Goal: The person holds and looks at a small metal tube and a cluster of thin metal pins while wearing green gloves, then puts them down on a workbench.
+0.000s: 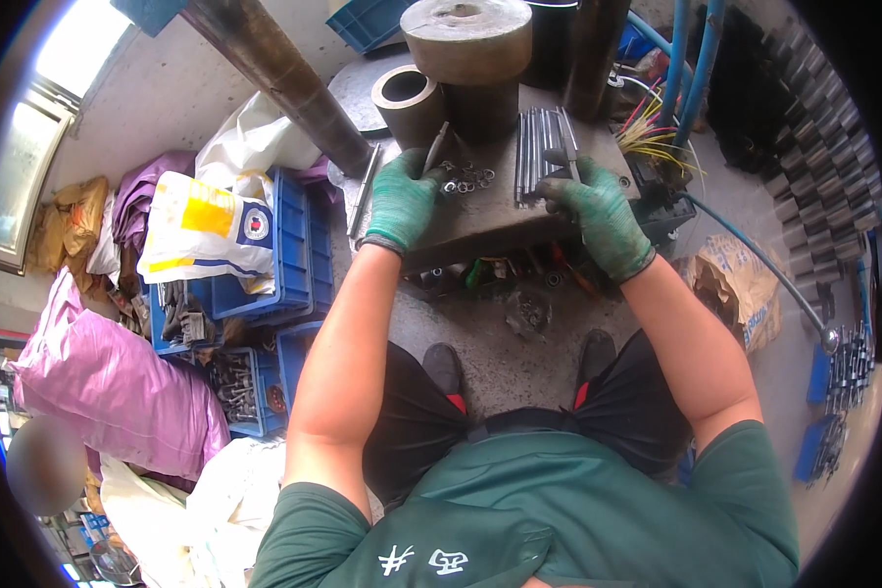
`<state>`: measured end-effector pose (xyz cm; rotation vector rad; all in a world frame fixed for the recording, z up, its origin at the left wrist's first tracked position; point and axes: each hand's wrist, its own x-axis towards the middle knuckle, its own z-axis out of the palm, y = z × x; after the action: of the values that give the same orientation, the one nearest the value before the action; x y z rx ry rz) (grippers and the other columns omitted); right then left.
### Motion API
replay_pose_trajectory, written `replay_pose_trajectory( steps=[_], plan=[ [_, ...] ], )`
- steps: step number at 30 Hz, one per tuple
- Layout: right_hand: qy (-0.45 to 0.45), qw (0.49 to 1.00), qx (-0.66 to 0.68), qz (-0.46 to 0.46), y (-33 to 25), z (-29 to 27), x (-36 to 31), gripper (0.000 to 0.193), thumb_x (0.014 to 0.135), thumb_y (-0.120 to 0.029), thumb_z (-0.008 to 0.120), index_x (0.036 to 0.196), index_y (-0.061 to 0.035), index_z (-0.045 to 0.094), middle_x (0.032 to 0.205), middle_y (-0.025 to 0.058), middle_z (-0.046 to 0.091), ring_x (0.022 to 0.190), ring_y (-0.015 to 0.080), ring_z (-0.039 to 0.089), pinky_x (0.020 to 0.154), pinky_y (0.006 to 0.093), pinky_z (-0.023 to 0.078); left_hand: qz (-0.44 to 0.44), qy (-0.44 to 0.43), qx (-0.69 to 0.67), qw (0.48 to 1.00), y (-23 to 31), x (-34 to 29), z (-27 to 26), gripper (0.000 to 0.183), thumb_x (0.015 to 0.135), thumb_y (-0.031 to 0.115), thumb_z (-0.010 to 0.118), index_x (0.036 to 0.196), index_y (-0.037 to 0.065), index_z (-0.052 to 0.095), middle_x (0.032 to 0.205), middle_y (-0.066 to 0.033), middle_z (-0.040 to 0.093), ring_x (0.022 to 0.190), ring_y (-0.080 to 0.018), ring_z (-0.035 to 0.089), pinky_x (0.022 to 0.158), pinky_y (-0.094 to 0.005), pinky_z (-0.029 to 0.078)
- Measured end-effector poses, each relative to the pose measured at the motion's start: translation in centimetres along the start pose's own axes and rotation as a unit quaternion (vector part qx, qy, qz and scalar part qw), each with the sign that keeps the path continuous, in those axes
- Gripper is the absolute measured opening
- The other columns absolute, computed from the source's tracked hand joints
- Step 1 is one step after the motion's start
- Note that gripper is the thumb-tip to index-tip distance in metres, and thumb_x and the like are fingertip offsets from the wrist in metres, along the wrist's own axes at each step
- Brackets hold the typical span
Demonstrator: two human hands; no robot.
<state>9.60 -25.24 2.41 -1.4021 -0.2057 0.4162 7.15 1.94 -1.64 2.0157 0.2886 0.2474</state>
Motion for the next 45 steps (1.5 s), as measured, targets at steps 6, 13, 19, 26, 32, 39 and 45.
replay_pose_trajectory(
  steps=[6, 13, 19, 26, 32, 39, 45],
  plan=[
    [-0.024, 0.998, -0.045, 0.025, -0.4, -0.4, 0.0, 0.049, 0.093, -0.018, 0.07, 0.139, -0.0044, 0.057, 0.097, -0.0008, 0.065, 0.087, 0.008, 0.058, 0.08, 0.0245, 0.048, -0.037, -0.006, 0.037, 0.999, 1.7, -0.6, 0.1, 0.031, 0.094, 0.012, 0.073, 0.121, -0.002, 0.068, 0.099, -0.0176, 0.075, 0.084, -0.0234, 0.071, 0.078, -0.0364, 0.056],
    [-0.102, 0.99, -0.052, 0.077, -0.4, -0.7, -0.1, 0.077, 0.091, -0.021, 0.068, 0.16, -0.0024, 0.037, 0.102, 0.0035, 0.063, 0.088, 0.01, 0.058, 0.078, 0.0249, 0.049, 0.04, -0.004, 0.118, 0.992, -0.2, -0.1, 0.2, 0.04, 0.095, 0.015, 0.07, 0.132, -0.002, 0.065, 0.11, -0.0197, 0.075, 0.097, -0.0261, 0.069, 0.092, -0.0358, 0.053],
    [-0.103, 0.991, -0.052, 0.067, -0.5, -0.6, -0.2, 0.076, 0.09, -0.019, 0.068, 0.158, -0.0031, 0.04, 0.1, 0.0023, 0.06, 0.083, 0.0086, 0.057, 0.07, 0.0226, 0.048, 0.015, -0.002, 0.118, 0.993, 0.3, -0.1, 0.4, 0.034, 0.094, 0.013, 0.065, 0.126, 0.0, 0.065, 0.11, -0.0274, 0.073, 0.103, -0.0418, 0.071, 0.092, -0.0446, 0.055],
    [-0.076, 0.994, -0.058, 0.057, -0.3, -0.3, -0.1, 0.074, 0.089, -0.018, 0.07, 0.156, -0.002, 0.044, 0.097, 0.0026, 0.061, 0.074, 0.0087, 0.057, 0.067, 0.0229, 0.047, 0.053, 0.032, 0.204, 0.977, -1.3, 0.3, 0.6, 0.035, 0.095, 0.014, 0.068, 0.127, 0.001, 0.064, 0.106, -0.0247, 0.073, 0.091, -0.0357, 0.069, 0.086, -0.0417, 0.054],
    [-0.067, 0.994, -0.078, 0.029, -0.8, 0.1, -0.5, 0.077, 0.088, -0.016, 0.072, 0.156, 0.0007, 0.042, 0.102, 0.0056, 0.065, 0.084, 0.0131, 0.062, 0.076, 0.0269, 0.052, 0.077, 0.053, 0.192, 0.977, -1.5, 0.4, 0.4, 0.036, 0.096, 0.014, 0.069, 0.128, 0.0, 0.064, 0.105, -0.0199, 0.074, 0.086, -0.0326, 0.07, 0.081, -0.0404, 0.055],
    [-0.088, 0.917, -0.366, -0.134, 0.0, -0.1, -0.4, 0.079, 0.084, -0.011, 0.074, 0.155, 0.0039, 0.043, 0.142, 0.0188, 0.059, 0.132, 0.029, 0.057, 0.111, 0.0363, 0.047, -0.047, -0.009, -0.035, 0.998, 0.0, -0.1, -0.2, 0.029, 0.098, 0.015, 0.065, 0.122, -0.001, 0.066, 0.094, -0.0094, 0.073, 0.071, -0.0155, 0.063, 0.064, -0.0312, 0.051],
    [-0.036, 0.776, -0.565, -0.278, -0.2, 0.0, -0.3, 0.067, 0.068, -0.003, 0.078, 0.134, -0.0109, 0.069, 0.116, 0.0148, 0.071, 0.106, 0.0351, 0.066, 0.094, 0.0447, 0.056, -0.149, -0.054, -0.284, 0.946, 2.1, -1.7, 0.2, 0.015, 0.096, 0.012, 0.06, 0.108, 0.002, 0.062, 0.091, -0.0105, 0.069, 0.064, -0.0139, 0.056, 0.054, -0.0273, 0.046]
  ],
)
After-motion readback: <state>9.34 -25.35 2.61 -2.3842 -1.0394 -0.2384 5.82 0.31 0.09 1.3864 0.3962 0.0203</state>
